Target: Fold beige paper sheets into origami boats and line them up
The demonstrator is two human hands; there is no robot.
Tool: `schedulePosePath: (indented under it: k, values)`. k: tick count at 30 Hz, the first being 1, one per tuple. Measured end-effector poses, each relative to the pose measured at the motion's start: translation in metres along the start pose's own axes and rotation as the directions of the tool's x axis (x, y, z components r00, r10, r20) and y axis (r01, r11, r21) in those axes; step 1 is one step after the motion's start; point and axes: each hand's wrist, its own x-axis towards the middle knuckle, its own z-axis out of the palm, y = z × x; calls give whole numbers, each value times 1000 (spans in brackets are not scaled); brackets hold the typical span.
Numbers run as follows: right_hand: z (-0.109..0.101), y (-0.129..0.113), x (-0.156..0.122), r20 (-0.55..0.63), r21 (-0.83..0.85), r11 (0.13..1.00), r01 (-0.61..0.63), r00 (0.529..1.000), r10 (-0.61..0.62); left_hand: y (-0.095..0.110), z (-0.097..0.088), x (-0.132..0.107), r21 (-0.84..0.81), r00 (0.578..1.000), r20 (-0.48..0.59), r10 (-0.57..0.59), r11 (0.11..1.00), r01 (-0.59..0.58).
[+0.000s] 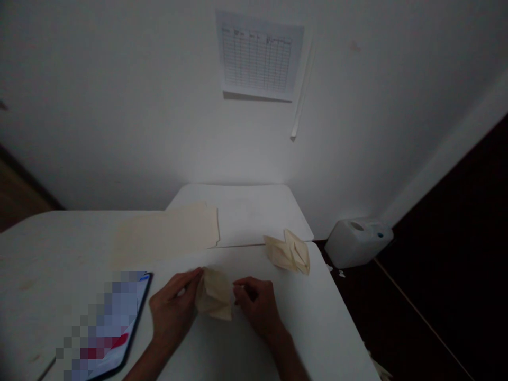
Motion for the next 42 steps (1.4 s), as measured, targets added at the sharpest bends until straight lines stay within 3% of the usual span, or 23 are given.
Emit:
schedulePosePath:
  k: [4, 9, 14, 23, 29, 32, 36, 40, 42]
  values:
    - [-1, 1, -2, 54, 28, 999, -16, 998, 14, 4, -2, 3, 36, 994, -110, 23, 999, -19]
    - [3, 0, -6, 34, -107, 994, -3, 999, 7, 4, -3, 4, 59, 989, -145, -39, 997, 48]
    - [5, 2, -2, -13, -81, 996, -29, 1000, 28, 4, -2, 4, 51, 992, -108, -61, 996, 66]
    - [2, 0, 2, -176, -100, 994, -35, 984, 16, 0, 4, 6, 95, 990, 63, -129, 988, 122]
    - [0, 3, 4, -277, -27, 997, -66, 959, 55, 1, 7, 3, -78, 921, 185, -341, 930, 360]
    - [1, 4, 5, -305, 9, 997, -79, 949, 78, 8, 10, 1, -110, 866, 309, -394, 889, 444]
    - [7, 5, 3, -233, 65, 991, -114, 964, 126, 14, 14, -1, -160, 803, 431, -411, 841, 517]
    - [10, 5, 0, -106, 22, 995, -98, 989, 100, 10, 14, -3, -156, 791, 391, -470, 814, 560]
    - [8, 4, 0, -102, -67, 997, -49, 994, 42, 7, 14, -4, -130, 772, 394, -498, 802, 583]
